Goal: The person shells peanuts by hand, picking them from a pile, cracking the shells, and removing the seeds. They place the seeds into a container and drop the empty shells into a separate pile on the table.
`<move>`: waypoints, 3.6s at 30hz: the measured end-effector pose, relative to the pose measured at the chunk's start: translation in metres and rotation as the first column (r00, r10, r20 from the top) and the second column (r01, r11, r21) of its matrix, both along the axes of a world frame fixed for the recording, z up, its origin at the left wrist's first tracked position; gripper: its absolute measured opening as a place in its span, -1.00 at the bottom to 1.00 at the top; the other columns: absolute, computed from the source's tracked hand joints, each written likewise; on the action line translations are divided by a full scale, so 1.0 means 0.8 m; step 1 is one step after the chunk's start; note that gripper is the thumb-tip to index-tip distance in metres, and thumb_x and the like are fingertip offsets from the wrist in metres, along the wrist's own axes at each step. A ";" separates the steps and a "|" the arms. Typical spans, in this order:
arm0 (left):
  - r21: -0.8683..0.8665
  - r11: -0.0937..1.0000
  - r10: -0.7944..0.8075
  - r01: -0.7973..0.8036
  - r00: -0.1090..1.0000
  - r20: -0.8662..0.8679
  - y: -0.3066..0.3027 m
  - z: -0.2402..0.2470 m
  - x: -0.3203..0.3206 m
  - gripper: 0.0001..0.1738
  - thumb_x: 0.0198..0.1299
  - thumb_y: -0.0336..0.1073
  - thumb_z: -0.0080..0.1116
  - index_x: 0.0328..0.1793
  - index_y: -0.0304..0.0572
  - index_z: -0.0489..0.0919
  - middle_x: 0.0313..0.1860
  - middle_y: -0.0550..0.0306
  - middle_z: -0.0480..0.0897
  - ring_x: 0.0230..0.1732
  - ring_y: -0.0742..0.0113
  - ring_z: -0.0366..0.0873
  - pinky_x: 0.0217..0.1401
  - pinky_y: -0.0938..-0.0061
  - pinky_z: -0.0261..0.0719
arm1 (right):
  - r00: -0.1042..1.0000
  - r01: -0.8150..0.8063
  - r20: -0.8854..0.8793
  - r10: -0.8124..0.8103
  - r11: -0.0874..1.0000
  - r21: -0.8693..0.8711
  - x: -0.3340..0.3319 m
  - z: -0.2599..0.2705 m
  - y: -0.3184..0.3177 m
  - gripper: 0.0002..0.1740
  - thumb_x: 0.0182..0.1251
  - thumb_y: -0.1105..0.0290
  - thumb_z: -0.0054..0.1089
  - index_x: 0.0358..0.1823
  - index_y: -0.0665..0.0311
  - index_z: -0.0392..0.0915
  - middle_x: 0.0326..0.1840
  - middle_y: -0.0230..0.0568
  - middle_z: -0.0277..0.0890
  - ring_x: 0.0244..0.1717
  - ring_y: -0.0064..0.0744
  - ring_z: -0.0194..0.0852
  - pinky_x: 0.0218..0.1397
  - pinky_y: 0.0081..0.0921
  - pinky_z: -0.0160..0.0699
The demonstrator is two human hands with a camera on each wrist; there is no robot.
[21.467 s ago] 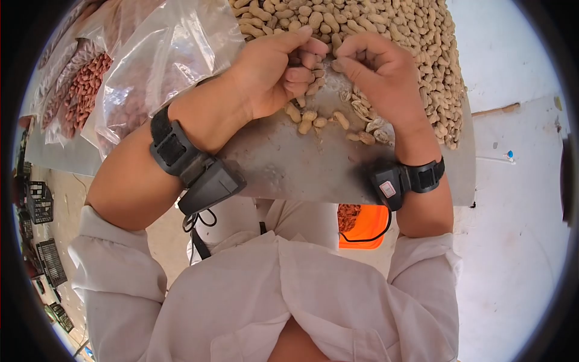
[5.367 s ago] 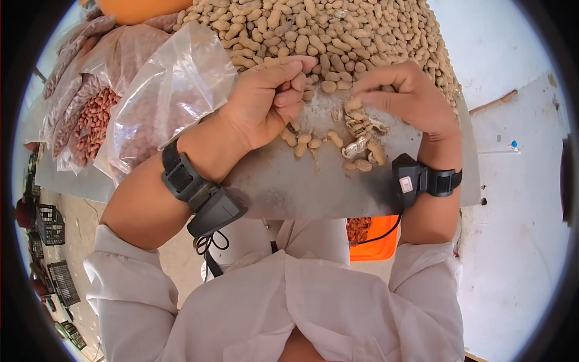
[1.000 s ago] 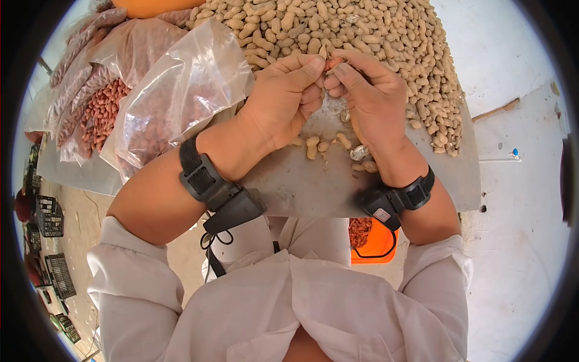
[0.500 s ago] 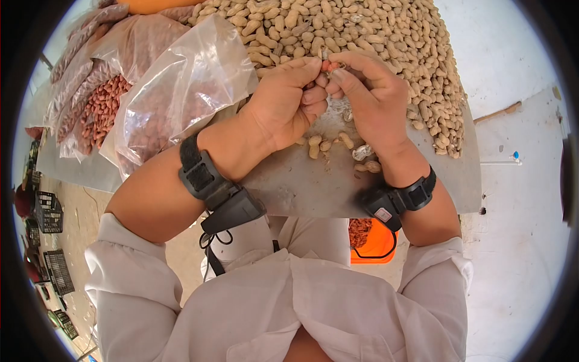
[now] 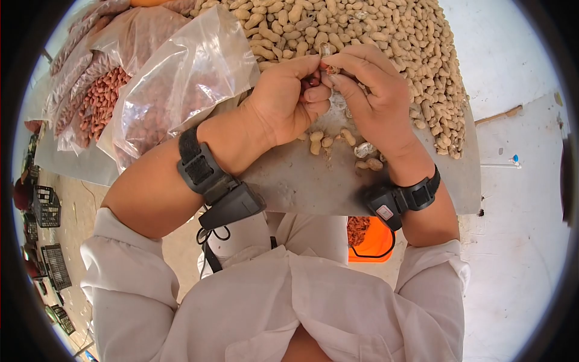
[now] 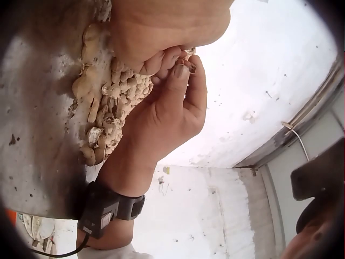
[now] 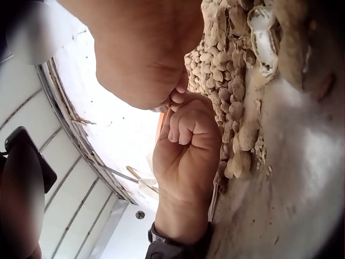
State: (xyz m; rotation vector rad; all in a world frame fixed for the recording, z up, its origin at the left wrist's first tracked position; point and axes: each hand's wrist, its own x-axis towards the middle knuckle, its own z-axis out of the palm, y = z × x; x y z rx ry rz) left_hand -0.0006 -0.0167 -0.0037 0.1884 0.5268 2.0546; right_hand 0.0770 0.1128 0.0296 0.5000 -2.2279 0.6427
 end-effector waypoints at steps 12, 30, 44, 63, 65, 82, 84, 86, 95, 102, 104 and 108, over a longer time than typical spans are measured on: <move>-0.030 0.997 -0.065 0.064 0.998 -0.020 -0.003 0.002 -0.002 -0.71 0.33 -0.19 -0.12 -0.41 -0.19 0.39 -0.53 0.24 0.40 -0.66 0.57 0.16 -0.64 0.70 0.14 | 0.996 -0.056 0.066 0.063 0.994 -0.098 0.003 0.000 0.003 -0.77 0.03 0.60 0.14 -0.23 0.31 0.57 -0.29 -0.20 0.50 -0.31 -0.31 0.50 -0.24 -0.54 0.48; 0.052 0.999 0.019 -0.013 0.994 -0.108 -0.017 0.009 -0.006 -0.71 0.36 -0.22 -0.15 -0.07 -0.31 0.45 -0.44 0.18 0.45 -0.67 0.59 0.08 -0.65 0.73 0.10 | 0.907 0.066 0.328 0.265 0.679 -0.731 0.002 -0.003 0.030 -0.81 0.23 0.46 0.12 -0.16 0.35 0.57 -0.42 -0.30 0.57 -0.43 -0.63 0.50 -0.36 -0.70 0.46; -0.119 0.911 0.206 -0.396 0.684 -0.700 -0.009 0.013 0.012 -0.77 0.14 -0.36 0.22 -0.10 -0.30 0.60 -0.50 0.35 0.49 -0.59 0.68 0.25 -0.59 0.77 0.15 | 0.941 0.071 0.326 0.092 0.888 -0.454 0.006 -0.005 0.022 -0.74 0.12 0.51 0.23 -0.12 0.36 0.57 -0.41 -0.35 0.54 -0.47 -0.68 0.42 -0.41 -0.74 0.40; -0.009 0.941 0.263 -0.340 0.743 -0.615 -0.016 0.009 -0.007 -0.74 0.31 -0.31 -0.04 -0.01 -0.33 0.51 -0.51 0.39 0.36 -0.62 0.65 0.11 -0.57 0.72 0.05 | 0.826 -0.002 0.470 0.310 0.837 -0.548 0.015 0.026 0.057 -0.71 0.13 0.55 0.18 -0.07 0.37 0.54 -0.31 -0.29 0.58 -0.26 -0.54 0.59 -0.20 -0.65 0.58; -0.009 0.942 0.260 -0.337 0.742 -0.619 -0.015 0.009 -0.007 -0.74 0.31 -0.30 -0.04 -0.01 -0.34 0.50 -0.51 0.38 0.36 -0.61 0.65 0.11 -0.57 0.72 0.05 | 0.788 -0.028 0.537 0.301 0.889 -0.457 0.025 0.034 0.083 -0.73 0.11 0.59 0.12 -0.11 0.39 0.56 -0.29 -0.27 0.59 -0.28 -0.51 0.61 -0.23 -0.65 0.56; 0.007 0.948 0.262 -0.317 0.769 -0.584 -0.016 0.009 -0.012 -0.72 0.32 -0.28 -0.07 0.00 -0.36 0.46 -0.50 0.34 0.38 -0.61 0.62 0.11 -0.56 0.70 0.04 | 0.698 0.082 0.709 0.099 0.973 -0.216 0.039 0.043 0.080 -0.78 0.05 0.39 0.20 -0.30 0.38 0.58 -0.51 -0.28 0.55 -0.60 -0.57 0.42 -0.52 -0.61 0.40; -0.008 0.943 0.270 -0.332 0.780 -0.565 -0.015 0.008 -0.014 -0.72 0.33 -0.28 -0.08 0.00 -0.35 0.46 -0.50 0.34 0.38 -0.61 0.62 0.11 -0.55 0.70 0.05 | 0.698 -0.050 0.703 0.138 0.988 -0.144 0.035 0.038 0.053 -0.79 0.04 0.38 0.19 -0.30 0.35 0.57 -0.48 -0.24 0.55 -0.57 -0.50 0.44 -0.50 -0.56 0.41; -0.015 0.937 0.285 -0.349 0.789 -0.545 -0.014 0.009 -0.016 -0.72 0.33 -0.27 -0.07 -0.01 -0.35 0.46 -0.49 0.34 0.38 -0.61 0.62 0.11 -0.55 0.69 0.06 | 0.652 -0.161 0.749 0.118 0.987 -0.015 0.037 0.038 0.022 -0.81 0.01 0.41 0.18 -0.32 0.31 0.57 -0.44 -0.19 0.54 -0.52 -0.40 0.47 -0.45 -0.48 0.43; -0.054 0.940 0.262 -0.336 0.816 -0.515 -0.012 0.022 -0.009 -0.75 0.34 -0.23 -0.10 -0.36 -0.15 0.48 -0.59 0.34 0.36 -0.65 0.58 0.17 -0.60 0.72 0.15 | 0.717 -0.334 0.679 0.157 0.933 0.137 0.021 0.003 0.001 -0.81 -0.04 0.48 0.23 -0.33 0.29 0.51 -0.46 -0.22 0.34 -0.48 -0.34 0.36 -0.44 -0.46 0.33; -0.047 0.950 0.241 -0.310 0.820 -0.520 -0.011 0.015 -0.013 -0.76 0.33 -0.24 -0.09 -0.38 -0.14 0.46 -0.59 0.33 0.38 -0.65 0.57 0.18 -0.60 0.71 0.17 | 0.700 -0.281 0.697 0.157 0.957 0.066 0.012 -0.001 0.006 -0.85 -0.09 0.42 0.21 -0.46 0.32 0.52 -0.50 -0.15 0.43 -0.45 -0.17 0.44 -0.36 -0.39 0.40; -0.057 0.950 0.229 -0.306 0.812 -0.537 -0.011 0.014 -0.013 -0.80 0.32 -0.25 -0.07 -0.26 -0.20 0.47 -0.56 0.34 0.38 -0.64 0.59 0.16 -0.58 0.70 0.14 | 0.687 -0.252 0.706 0.170 0.968 0.012 0.014 0.004 0.005 -0.86 -0.08 0.43 0.22 -0.45 0.32 0.53 -0.49 -0.17 0.45 -0.45 -0.20 0.45 -0.36 -0.42 0.42; -0.069 0.955 0.196 -0.289 0.785 -0.588 -0.012 0.009 -0.013 -0.75 0.30 -0.28 -0.01 -0.05 -0.32 0.50 -0.49 0.36 0.39 -0.61 0.63 0.12 -0.54 0.70 0.10 | 0.787 -0.172 0.603 0.133 0.985 0.007 0.009 -0.001 0.020 -0.88 -0.05 0.44 0.21 -0.43 0.30 0.55 -0.45 -0.17 0.49 -0.42 -0.26 0.48 -0.34 -0.44 0.44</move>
